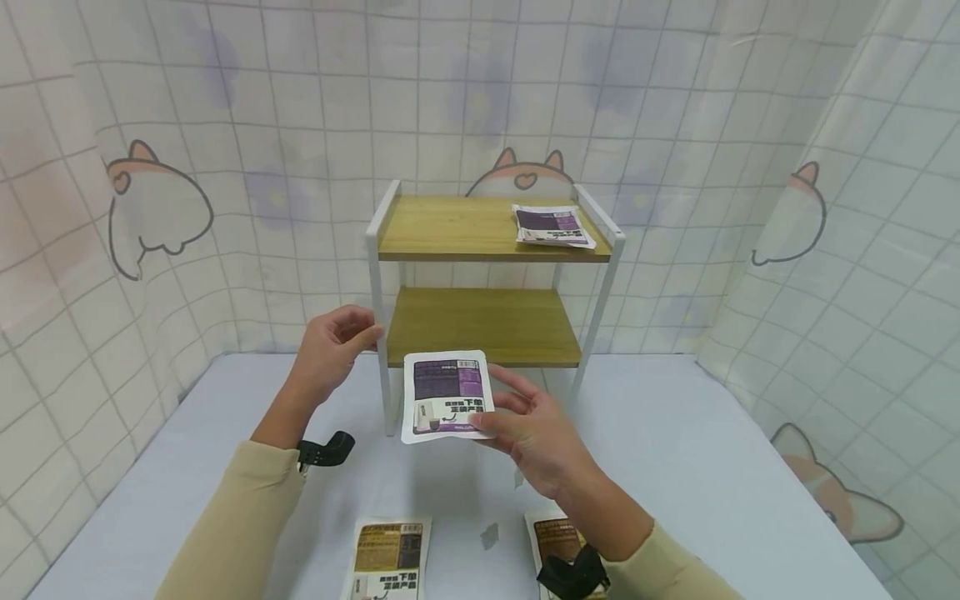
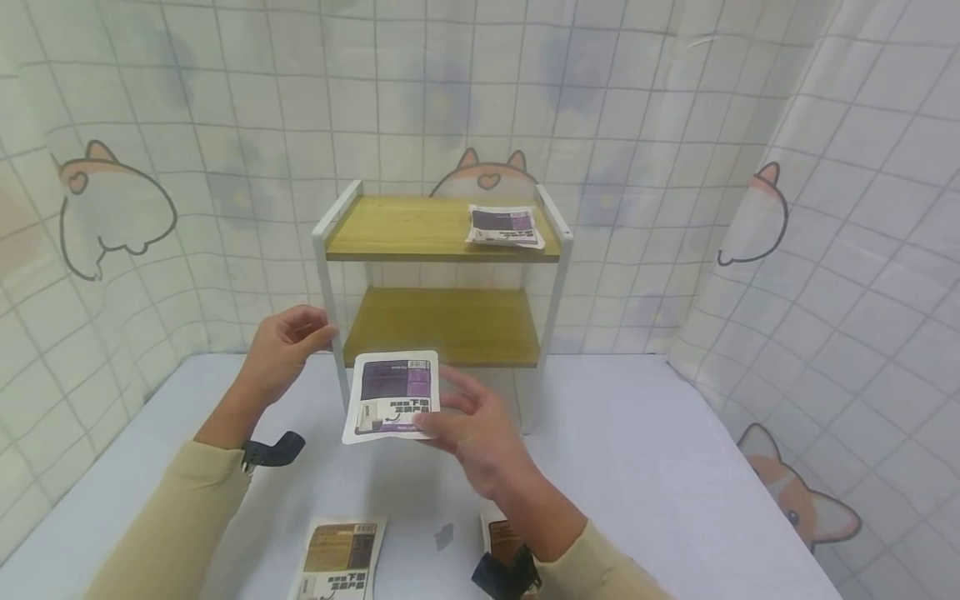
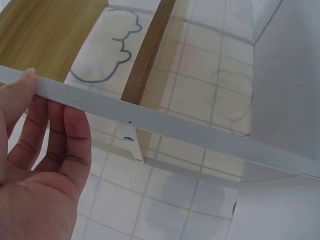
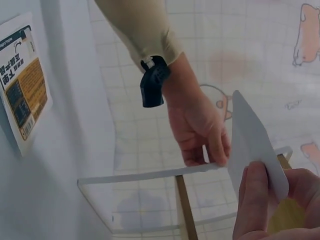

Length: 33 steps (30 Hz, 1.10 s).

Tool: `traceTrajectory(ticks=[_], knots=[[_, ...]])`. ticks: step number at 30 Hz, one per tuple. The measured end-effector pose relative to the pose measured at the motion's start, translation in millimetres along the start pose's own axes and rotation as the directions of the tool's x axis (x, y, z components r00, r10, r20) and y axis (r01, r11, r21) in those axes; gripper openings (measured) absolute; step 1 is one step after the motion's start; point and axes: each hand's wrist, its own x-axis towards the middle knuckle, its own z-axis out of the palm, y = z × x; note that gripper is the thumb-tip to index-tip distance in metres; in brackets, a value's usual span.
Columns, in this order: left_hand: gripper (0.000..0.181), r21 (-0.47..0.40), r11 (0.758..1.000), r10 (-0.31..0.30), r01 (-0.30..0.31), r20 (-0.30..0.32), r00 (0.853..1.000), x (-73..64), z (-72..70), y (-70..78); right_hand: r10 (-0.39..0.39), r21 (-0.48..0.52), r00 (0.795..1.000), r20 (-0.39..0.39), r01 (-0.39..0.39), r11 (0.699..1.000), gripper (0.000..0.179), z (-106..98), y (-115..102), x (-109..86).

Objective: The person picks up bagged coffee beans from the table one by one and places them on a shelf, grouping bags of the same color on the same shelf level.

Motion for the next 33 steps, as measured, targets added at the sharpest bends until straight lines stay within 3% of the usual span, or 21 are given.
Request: traceTrajectory(ticks=[33], knots=[[0.027, -0.009, 1.000, -0.010, 0.010, 0.000, 1.000, -0.1, 0.2, 0.0, -0.087, -0.015, 0.996, -0.003, 0.087, 0.996, 0.058, 20.3, -79.3, -11.8]])
